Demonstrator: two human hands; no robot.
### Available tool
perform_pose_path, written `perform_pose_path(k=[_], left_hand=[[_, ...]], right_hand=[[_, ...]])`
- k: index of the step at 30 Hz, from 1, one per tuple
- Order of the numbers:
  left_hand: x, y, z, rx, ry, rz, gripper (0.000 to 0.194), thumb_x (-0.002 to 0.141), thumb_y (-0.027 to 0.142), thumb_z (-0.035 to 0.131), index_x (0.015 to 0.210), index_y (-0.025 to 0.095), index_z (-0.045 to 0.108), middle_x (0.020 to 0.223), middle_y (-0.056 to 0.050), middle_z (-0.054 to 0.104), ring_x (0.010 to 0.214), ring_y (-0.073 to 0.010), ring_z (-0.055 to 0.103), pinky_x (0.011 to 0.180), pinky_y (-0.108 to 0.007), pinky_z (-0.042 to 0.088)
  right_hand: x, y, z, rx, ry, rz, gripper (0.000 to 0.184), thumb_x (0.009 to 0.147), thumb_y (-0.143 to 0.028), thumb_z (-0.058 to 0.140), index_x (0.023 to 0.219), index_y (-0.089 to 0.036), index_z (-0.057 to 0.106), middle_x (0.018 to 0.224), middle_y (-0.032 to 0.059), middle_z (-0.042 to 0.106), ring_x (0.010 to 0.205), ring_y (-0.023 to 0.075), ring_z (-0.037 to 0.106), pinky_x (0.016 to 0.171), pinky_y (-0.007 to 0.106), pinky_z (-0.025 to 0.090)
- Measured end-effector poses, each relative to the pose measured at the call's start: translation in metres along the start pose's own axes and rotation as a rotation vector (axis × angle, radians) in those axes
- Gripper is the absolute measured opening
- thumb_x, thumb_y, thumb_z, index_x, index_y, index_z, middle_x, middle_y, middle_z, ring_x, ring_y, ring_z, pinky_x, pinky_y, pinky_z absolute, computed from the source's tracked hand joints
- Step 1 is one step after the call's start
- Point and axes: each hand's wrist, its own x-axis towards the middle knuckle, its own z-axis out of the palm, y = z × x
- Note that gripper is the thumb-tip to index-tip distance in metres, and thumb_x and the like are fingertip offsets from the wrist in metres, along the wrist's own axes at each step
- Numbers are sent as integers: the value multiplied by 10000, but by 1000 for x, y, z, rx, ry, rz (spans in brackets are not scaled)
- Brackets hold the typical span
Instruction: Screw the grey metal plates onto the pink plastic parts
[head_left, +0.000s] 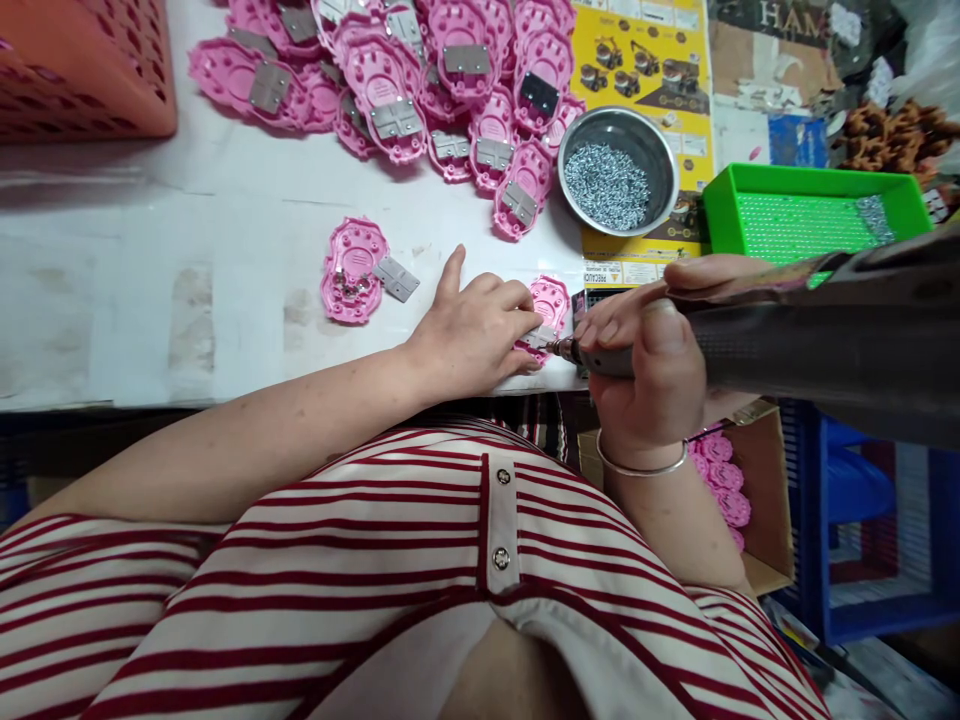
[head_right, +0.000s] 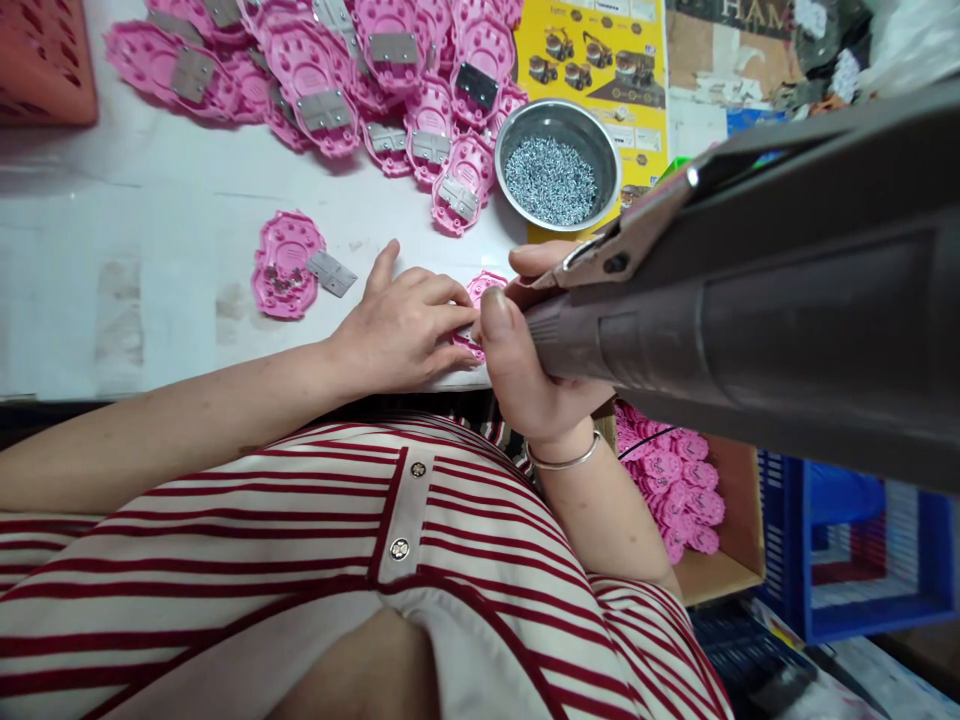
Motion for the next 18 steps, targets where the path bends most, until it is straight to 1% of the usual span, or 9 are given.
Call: perform_pose_path(k=[3, 4, 6, 8, 11, 14, 15, 16, 18], left_hand=[[0, -1, 1, -3, 2, 1, 271, 896, 390, 708, 1115, 238, 754, 1169, -68, 698, 1127, -319, 617, 1183, -749, 175], [0, -1, 1, -5, 0, 1, 277, 897, 387, 704, 1123, 234, 753, 1174, -73, 696, 1130, -321, 616, 1183, -751, 173], [0, -1, 0, -7, -5, 0, 282, 900, 384, 699, 1131, 229, 751, 1181, -79, 695, 1132, -324, 614, 1183, -751, 168], [0, -1, 0, -11, -11, -5, 286, 898, 381, 700, 1135, 228, 750, 1186, -79, 694, 1135, -326, 613, 1187, -747, 161], [-1, -1, 0, -29, -16, -13, 301, 888, 376, 713, 1149, 230, 746, 1198, -78, 694, 1154, -330, 601, 1196, -742, 141], [-3, -3, 0, -103, 13, -16, 398, 863, 365, 748, 1251, 289, 703, 1306, -70, 663, 1224, -327, 558, 1203, -733, 135], [-3, -4, 0, -138, 27, -10, 422, 855, 351, 759, 1271, 322, 690, 1360, -58, 640, 1258, -322, 535, 1205, -728, 135], [-3, -4, -1, -174, 37, 0, 414, 852, 334, 764, 1260, 353, 695, 1405, -41, 616, 1290, -316, 511, 1207, -723, 134], [-2, -5, -2, -241, 39, 29, 279, 861, 311, 759, 1132, 379, 752, 1439, -1, 599, 1333, -303, 476, 1213, -716, 121]], right_hand=[[-1, 0, -2, 37, 26, -2, 171, 841, -485, 673, 865, -322, 626, 642, -48, 493, 488, 105, 473, 524, 315, 437], [-2, 1, -3, 50, 20, -3, 190, 859, -478, 653, 794, -303, 615, 620, -42, 467, 497, 109, 473, 528, 318, 426], [-3, 5, -7, 61, 20, -2, 316, 871, -486, 633, 655, -267, 559, 591, -27, 415, 523, 120, 469, 538, 328, 405], [-4, 9, -9, 52, 23, 12, 371, 868, -490, 633, 602, -253, 530, 603, -18, 407, 542, 125, 470, 547, 337, 398], [-2, 10, -5, 92, 18, -41, 324, 892, -446, 610, 636, -252, 568, 640, -22, 456, 518, 108, 454, 528, 334, 408], [3, 2, 1, 207, 37, -171, 80, 873, -356, 643, 847, -288, 674, 596, -59, 434, 447, 82, 419, 450, 292, 412], [5, -4, 3, 238, 43, -206, 59, 865, -321, 642, 901, -296, 682, 572, -70, 406, 426, 74, 404, 428, 271, 412], [7, -10, 4, 258, 38, -226, 73, 867, -288, 624, 910, -297, 682, 557, -75, 385, 417, 67, 397, 420, 252, 421], [10, -23, 3, 256, 5, -224, 111, 885, -242, 567, 823, -279, 652, 555, -71, 382, 430, 54, 409, 442, 222, 459]])
